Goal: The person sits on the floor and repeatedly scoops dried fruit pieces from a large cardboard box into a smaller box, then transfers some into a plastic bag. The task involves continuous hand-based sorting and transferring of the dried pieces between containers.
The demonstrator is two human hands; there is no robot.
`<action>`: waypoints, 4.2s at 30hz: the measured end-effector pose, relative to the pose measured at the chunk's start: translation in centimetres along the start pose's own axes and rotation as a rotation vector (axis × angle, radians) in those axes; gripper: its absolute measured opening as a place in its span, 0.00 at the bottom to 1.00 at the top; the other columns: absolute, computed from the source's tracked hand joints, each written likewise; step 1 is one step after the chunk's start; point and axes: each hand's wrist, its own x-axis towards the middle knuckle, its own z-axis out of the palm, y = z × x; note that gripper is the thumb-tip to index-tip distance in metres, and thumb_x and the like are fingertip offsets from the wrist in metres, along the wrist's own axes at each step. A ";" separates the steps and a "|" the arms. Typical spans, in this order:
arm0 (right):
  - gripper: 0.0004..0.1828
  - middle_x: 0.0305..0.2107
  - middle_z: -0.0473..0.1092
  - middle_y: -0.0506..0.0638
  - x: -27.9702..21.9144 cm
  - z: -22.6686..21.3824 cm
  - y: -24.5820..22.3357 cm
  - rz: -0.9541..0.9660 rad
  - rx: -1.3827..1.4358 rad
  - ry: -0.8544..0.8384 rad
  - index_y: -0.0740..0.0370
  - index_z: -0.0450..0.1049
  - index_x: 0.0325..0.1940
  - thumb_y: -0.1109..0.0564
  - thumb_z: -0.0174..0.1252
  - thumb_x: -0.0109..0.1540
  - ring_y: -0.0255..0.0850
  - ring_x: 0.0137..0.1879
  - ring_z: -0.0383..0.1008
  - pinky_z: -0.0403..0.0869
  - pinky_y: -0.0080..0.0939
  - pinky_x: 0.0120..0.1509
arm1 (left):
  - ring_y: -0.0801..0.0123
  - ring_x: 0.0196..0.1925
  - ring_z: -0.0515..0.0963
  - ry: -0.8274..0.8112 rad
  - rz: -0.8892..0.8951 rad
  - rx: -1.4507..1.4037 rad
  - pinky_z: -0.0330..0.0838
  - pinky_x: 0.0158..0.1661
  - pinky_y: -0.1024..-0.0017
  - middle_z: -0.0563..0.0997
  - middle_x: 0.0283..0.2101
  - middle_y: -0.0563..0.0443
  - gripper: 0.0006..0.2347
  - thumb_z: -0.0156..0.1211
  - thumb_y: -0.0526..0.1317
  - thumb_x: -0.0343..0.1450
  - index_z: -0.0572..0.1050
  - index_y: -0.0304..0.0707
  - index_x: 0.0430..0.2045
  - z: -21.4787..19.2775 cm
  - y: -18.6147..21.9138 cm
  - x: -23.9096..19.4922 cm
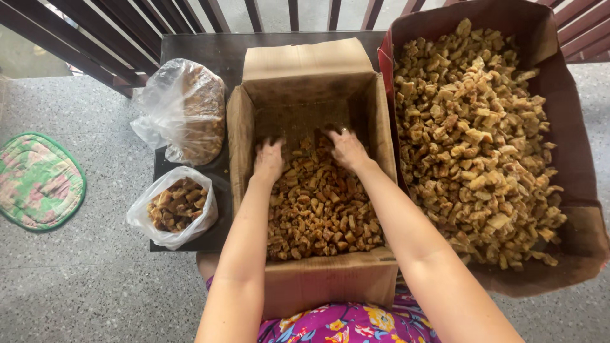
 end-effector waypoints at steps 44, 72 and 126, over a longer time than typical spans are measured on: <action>0.15 0.51 0.75 0.55 -17.1 3.3 -3.0 0.243 2.758 0.222 0.56 0.78 0.52 0.49 0.50 0.69 0.52 0.57 0.74 0.78 0.56 0.61 | 0.36 0.67 0.61 -0.133 0.047 0.372 0.55 0.60 0.34 0.60 0.70 0.36 0.32 0.47 0.67 0.72 0.57 0.59 0.71 1.4 4.4 -8.4; 0.28 0.54 0.72 0.51 -18.2 2.8 -7.5 0.235 2.444 -0.093 0.49 0.71 0.62 0.34 0.44 0.66 0.46 0.61 0.72 0.77 0.57 0.63 | 0.55 0.63 0.76 -0.192 0.414 -0.471 0.73 0.62 0.62 0.75 0.61 0.43 0.21 0.51 0.25 0.72 0.74 0.46 0.59 -13.9 15.1 -19.4; 0.22 0.57 0.72 0.60 -18.8 1.5 -7.5 -0.041 2.697 -0.209 0.61 0.74 0.60 0.45 0.46 0.70 0.59 0.71 0.65 0.63 0.65 0.79 | 0.78 0.32 0.75 -0.231 -0.260 -1.814 0.73 0.35 0.77 0.79 0.36 0.55 0.11 0.51 0.37 0.79 0.74 0.33 0.53 -3.0 8.7 -21.7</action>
